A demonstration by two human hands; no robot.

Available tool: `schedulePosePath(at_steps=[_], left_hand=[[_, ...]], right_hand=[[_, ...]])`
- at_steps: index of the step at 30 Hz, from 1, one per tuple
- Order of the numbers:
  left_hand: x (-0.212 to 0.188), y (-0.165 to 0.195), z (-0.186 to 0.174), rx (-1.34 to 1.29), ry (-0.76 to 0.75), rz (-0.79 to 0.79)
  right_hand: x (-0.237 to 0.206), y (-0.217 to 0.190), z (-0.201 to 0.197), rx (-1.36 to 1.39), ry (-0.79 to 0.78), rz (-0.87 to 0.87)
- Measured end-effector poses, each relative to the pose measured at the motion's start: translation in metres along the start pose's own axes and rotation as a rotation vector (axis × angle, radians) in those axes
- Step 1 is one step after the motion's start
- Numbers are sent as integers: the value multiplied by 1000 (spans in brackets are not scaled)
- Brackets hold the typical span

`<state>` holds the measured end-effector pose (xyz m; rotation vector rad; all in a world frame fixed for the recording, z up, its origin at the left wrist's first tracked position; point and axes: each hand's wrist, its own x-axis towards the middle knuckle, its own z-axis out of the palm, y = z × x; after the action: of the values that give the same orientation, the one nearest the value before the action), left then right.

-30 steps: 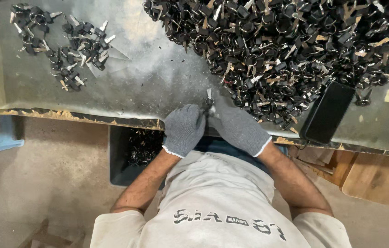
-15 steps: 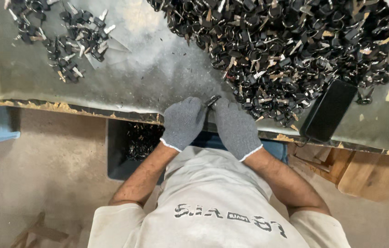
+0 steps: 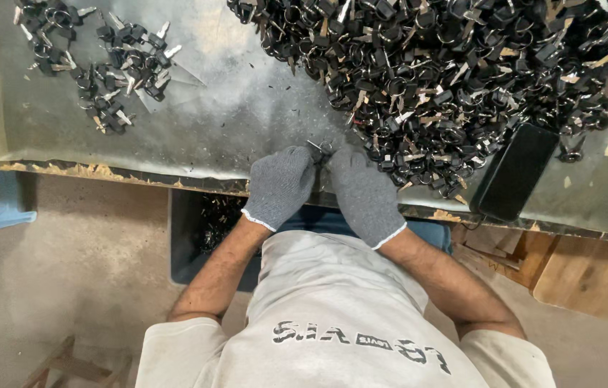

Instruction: The person wearing gray gloves picks small black metal parts one at a time from a large pile on the workbench, turns each part over in their hands, and places selected parts into a bin below the bench while setting others aside on the bench surface.

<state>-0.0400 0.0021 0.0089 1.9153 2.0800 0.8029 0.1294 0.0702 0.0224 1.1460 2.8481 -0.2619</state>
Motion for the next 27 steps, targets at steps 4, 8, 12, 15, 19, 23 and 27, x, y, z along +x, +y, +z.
schedulePosePath(at_steps=[4, 8, 12, 15, 19, 23, 27], left_hand=[[0, 2, -1, -5, -5, -14], [-2, 2, 0, -25, 4, -35], [-1, 2, -2, -44, 22, -18], [3, 0, -9, -20, 3, -14], [8, -6, -28, 78, 254, -192], [42, -15, -29, 84, 493, -200], [110, -32, -10, -74, 334, -361]], right_hand=[[7, 9, -8, 93, 44, -53], [11, 18, -12, 350, 40, -62], [5, 5, -5, 90, 39, 9], [4, 7, -4, 189, -25, -24], [4, 15, -8, 353, 47, -74], [4, 9, -9, 245, 52, -20], [3, 4, -7, 253, -30, -16]])
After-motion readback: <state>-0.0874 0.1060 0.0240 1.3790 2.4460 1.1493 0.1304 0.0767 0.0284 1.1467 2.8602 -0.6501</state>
